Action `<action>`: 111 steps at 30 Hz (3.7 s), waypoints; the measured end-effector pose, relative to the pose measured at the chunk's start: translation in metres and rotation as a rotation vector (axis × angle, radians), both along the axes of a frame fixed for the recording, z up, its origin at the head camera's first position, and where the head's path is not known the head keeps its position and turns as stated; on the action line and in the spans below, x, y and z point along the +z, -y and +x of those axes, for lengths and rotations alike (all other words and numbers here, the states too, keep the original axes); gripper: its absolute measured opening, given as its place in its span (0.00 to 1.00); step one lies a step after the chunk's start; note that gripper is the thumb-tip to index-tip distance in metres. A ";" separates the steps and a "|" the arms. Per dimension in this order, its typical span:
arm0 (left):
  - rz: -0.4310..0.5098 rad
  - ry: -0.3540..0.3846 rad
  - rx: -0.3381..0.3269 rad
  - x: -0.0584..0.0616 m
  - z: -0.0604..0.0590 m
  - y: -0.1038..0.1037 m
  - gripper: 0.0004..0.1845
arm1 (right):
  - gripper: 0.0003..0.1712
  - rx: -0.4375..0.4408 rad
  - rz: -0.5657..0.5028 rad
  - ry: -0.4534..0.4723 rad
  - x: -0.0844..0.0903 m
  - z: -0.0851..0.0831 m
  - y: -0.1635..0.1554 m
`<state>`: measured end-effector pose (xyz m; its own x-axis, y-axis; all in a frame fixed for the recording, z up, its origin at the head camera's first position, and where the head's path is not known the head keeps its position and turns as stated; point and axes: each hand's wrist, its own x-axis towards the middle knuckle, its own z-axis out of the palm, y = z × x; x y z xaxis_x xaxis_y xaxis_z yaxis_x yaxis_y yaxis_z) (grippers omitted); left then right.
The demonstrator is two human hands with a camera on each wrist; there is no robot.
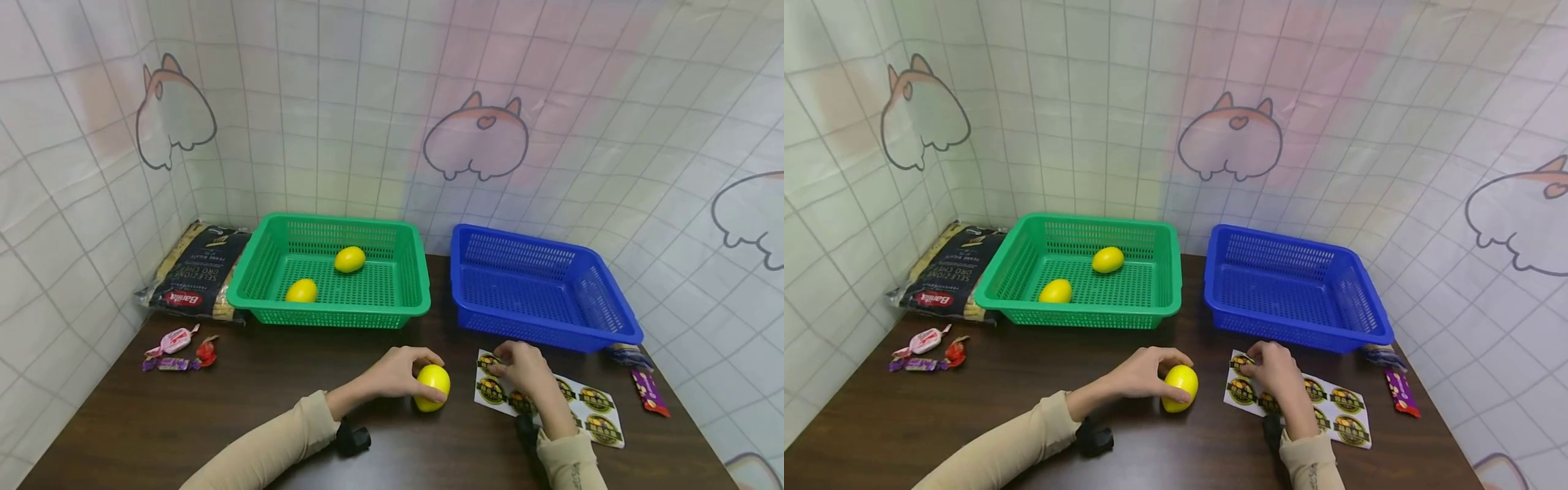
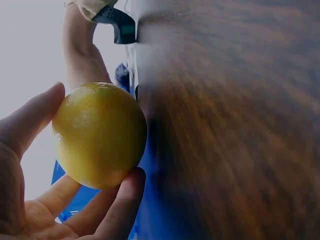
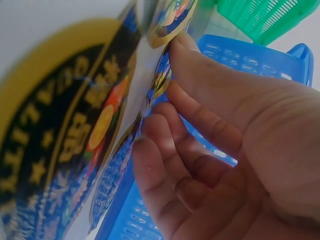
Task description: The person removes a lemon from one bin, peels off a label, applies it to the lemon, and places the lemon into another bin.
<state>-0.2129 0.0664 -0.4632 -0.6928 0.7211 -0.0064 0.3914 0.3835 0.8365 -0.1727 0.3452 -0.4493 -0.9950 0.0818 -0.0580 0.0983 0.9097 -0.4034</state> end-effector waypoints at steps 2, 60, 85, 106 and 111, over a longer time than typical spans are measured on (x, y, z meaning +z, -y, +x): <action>-0.007 -0.003 -0.004 0.001 0.000 -0.001 0.30 | 0.17 -0.005 -0.004 -0.003 0.002 0.000 0.001; -0.003 -0.076 -0.012 0.002 0.002 0.002 0.35 | 0.15 0.336 -0.585 0.095 0.024 0.015 0.072; -0.057 -0.100 -0.022 0.008 0.003 0.005 0.39 | 0.17 0.318 -0.516 0.118 0.017 0.013 0.073; 0.140 -0.242 0.082 0.016 0.012 0.002 0.40 | 0.28 0.306 -0.679 0.163 0.014 0.019 0.085; 0.144 -0.245 0.052 0.019 0.014 0.003 0.42 | 0.26 0.287 -0.656 0.094 0.013 0.021 0.086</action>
<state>-0.1987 0.0638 -0.4441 -0.6971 0.6659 0.2656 0.5717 0.2927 0.7664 -0.1521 0.2592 -0.4368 -0.9603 -0.2634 -0.0917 -0.0475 0.4785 -0.8768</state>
